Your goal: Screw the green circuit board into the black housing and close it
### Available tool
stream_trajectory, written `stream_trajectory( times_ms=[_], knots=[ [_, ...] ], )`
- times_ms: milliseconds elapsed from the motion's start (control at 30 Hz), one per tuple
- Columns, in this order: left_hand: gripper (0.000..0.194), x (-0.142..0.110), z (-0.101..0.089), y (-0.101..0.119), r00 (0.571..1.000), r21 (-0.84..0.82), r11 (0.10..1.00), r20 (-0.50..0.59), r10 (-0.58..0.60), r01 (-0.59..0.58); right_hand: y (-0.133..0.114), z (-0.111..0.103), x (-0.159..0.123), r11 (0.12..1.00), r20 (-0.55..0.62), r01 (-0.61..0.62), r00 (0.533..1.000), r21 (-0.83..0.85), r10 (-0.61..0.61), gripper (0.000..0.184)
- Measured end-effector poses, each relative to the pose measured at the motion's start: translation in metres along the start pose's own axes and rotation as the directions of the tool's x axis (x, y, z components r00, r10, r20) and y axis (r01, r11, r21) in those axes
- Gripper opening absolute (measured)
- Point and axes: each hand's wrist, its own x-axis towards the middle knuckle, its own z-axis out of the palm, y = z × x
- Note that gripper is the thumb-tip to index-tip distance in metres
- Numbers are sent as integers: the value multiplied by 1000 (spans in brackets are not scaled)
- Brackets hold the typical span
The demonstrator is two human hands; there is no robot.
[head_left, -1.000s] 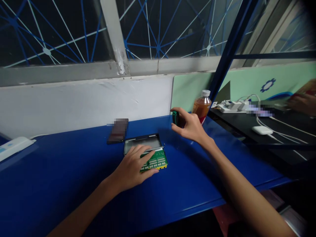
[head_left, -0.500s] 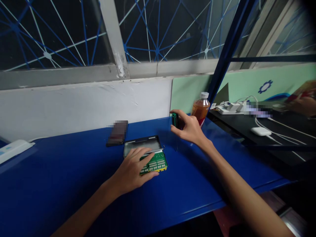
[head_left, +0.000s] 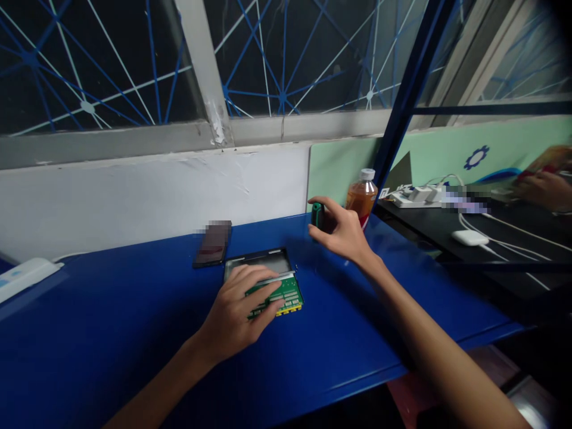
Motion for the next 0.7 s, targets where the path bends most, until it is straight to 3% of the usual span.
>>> stream_trajectory(
  times_ms=[100, 200, 300, 467, 700],
  knots=[
    [24, 2, 2, 4, 999, -43, 999, -28, -33, 32, -5, 2, 0, 969, 11, -69, 998, 238, 68, 42],
    [20, 2, 5, 5, 995, -74, 993, -26, -97, 95, -12, 6, -1, 874, 54, -134, 991, 467, 123, 43],
    [20, 2, 7, 4, 985, -103, 981, -27, -170, 166, -22, 10, -2, 792, 71, -155, 988, 591, 141, 45],
    [8, 0, 7, 5, 973, -173, 959, -21, -230, 223, -34, 17, -8, 747, 101, -162, 987, 645, 126, 47],
    [6, 1, 8, 5, 972, -189, 957, -31, -232, 222, -37, 19, -12, 774, 87, -145, 989, 617, 117, 45]
  ],
)
